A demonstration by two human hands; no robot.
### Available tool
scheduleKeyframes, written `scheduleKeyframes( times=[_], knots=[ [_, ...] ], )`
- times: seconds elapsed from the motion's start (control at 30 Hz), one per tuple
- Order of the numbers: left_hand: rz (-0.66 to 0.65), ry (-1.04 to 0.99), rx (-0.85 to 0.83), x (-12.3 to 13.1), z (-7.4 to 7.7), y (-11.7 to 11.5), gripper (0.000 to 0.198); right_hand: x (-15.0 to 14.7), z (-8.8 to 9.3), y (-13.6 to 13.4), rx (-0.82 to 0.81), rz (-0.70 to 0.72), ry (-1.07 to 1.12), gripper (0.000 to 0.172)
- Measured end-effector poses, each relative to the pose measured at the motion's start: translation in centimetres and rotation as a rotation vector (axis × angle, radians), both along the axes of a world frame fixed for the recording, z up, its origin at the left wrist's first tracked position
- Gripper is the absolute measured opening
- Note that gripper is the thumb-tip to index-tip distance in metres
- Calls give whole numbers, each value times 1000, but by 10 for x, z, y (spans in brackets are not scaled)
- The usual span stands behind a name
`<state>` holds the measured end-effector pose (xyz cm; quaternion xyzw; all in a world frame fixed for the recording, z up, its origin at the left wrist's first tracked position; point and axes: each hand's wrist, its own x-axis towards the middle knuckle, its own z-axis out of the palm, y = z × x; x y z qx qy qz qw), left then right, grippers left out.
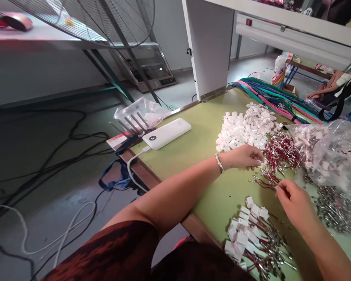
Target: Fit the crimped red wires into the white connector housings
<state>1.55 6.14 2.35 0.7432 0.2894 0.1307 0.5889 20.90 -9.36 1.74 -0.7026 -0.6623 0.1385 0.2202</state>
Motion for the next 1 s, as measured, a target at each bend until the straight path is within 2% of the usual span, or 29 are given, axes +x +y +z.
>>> scheduleKeyframes(
  times=[0.13, 0.27, 0.37, 0.47, 0.6, 0.7, 0.83, 1.0],
  knots=[
    [48, -148, -287, 13, -15, -6, 14, 5, 8, 9, 59, -55, 256, 22],
    [60, -235, -464, 16, -18, -11, 11, 3, 3, 9, 97, -34, 209, 26],
    [50, -265, -503, 16, -16, -14, 10, -1, 0, 7, 106, -13, 195, 28],
    [6, -269, -510, 15, -16, -16, 20, -2, 0, 6, 110, -13, 236, 27],
    [-59, -236, -441, 16, -17, -18, 21, -1, -1, 7, 164, 9, 178, 24],
    [6, -227, -419, 17, -14, -21, 14, 1, -2, 6, 226, 41, 104, 20],
    [136, -220, -524, 17, -5, -24, 13, -2, -1, 4, 262, 99, 49, 21],
    [102, -212, -582, 20, -4, -30, 19, -7, -1, 3, 258, 140, 25, 20]
  ],
)
